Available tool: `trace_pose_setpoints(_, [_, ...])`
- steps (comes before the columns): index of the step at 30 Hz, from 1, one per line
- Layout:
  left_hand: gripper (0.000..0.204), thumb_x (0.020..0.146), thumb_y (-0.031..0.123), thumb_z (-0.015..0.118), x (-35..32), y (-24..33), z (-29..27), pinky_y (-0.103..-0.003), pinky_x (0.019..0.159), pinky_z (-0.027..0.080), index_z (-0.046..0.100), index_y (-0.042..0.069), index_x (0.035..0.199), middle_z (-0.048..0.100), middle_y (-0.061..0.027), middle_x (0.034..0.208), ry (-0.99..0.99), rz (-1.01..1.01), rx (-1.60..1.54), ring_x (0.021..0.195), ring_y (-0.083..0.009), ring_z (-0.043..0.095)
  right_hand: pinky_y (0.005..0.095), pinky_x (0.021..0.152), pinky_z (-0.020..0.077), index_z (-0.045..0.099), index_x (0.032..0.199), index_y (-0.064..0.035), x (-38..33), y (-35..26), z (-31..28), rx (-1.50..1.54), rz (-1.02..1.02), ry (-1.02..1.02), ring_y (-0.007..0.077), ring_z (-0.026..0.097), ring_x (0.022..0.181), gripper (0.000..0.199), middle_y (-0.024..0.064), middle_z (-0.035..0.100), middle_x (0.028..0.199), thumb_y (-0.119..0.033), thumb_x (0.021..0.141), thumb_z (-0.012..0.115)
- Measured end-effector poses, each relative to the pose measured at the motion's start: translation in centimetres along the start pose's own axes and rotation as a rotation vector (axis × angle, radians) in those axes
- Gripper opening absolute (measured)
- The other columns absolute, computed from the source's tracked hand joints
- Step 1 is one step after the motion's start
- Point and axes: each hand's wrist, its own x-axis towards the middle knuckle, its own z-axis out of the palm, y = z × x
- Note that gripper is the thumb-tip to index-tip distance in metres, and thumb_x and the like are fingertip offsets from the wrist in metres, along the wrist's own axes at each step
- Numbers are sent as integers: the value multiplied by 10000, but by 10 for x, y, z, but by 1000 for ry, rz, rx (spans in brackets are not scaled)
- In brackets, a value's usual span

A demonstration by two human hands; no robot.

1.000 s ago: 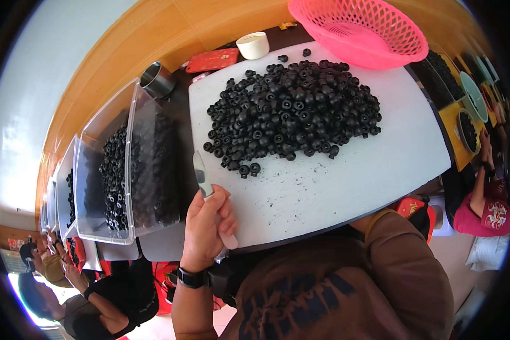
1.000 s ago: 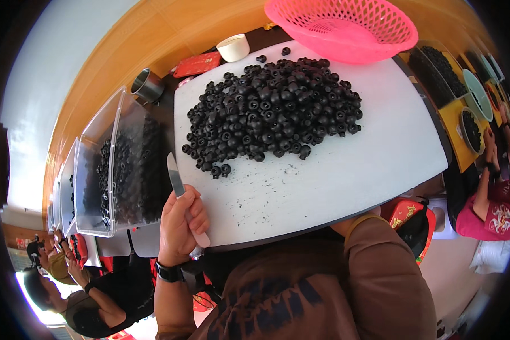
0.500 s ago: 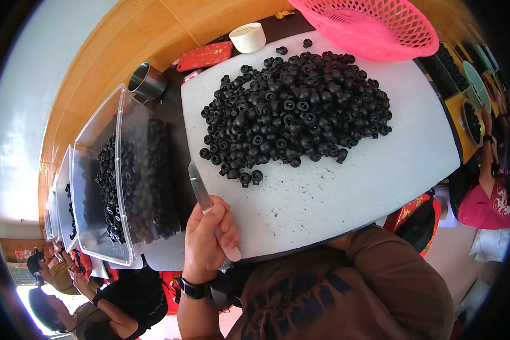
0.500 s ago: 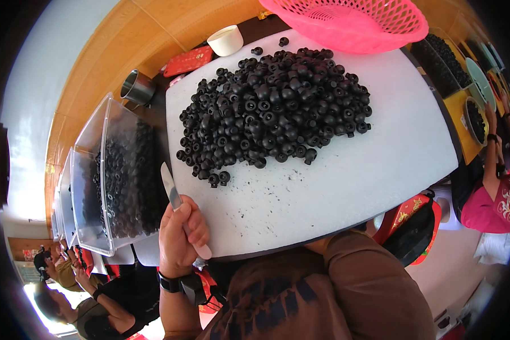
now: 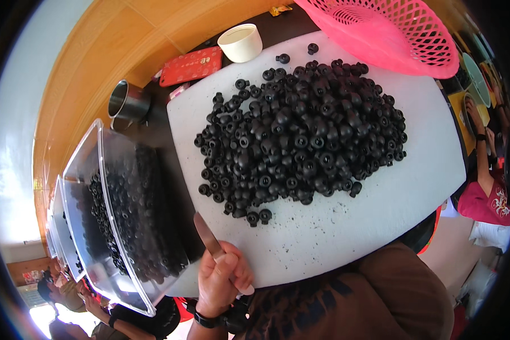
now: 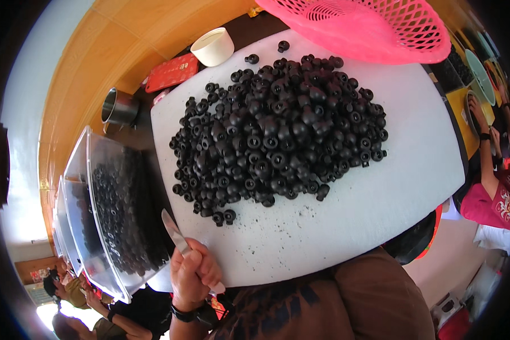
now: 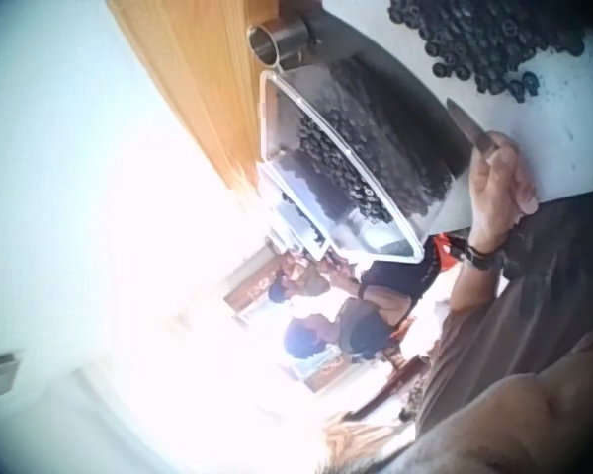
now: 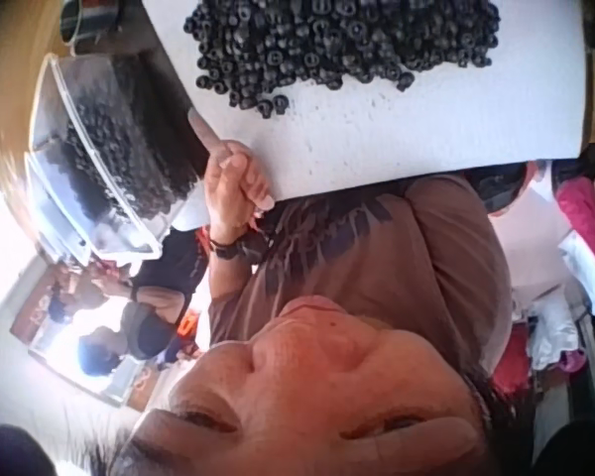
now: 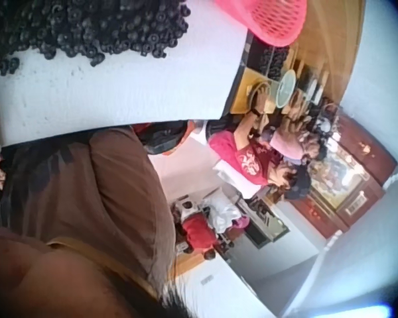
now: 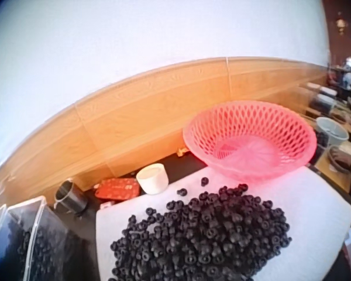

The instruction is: Pitting black olives with a small knife at a production line.

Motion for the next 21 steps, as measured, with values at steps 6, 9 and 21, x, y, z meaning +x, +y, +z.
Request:
trace_pose_setpoints(6, [144, 884, 156, 496, 5, 10, -10, -292, 436, 364, 467, 19, 918, 436, -64, 618, -75, -145, 18, 462, -140, 402, 314, 835, 423, 553, 1091, -43, 13, -8, -20, 37, 19, 38, 231, 553, 964, 308, 117, 601, 1039, -216, 836, 564])
trace_pose_setpoints(9, [136, 884, 124, 486, 6, 14, -10, -300, 482, 380, 488, -7, 923, 458, -71, 647, -127, -241, -35, 516, -149, 434, 314, 836, 423, 552, 1093, -43, 10, -9, -21, 61, 34, 44, 230, 553, 965, 309, 117, 601, 1041, -215, 836, 564])
trace_pose_setpoints(21, [123, 882, 107, 462, 9, 22, -4, -308, 507, 383, 489, -4, 928, 451, -62, 634, -107, -303, 23, 526, -152, 428, 312, 841, 421, 550, 1101, -44, -2, -29, -50, 70, 33, 131, 230, 552, 970, 313, 116, 600, 1048, -213, 838, 562])
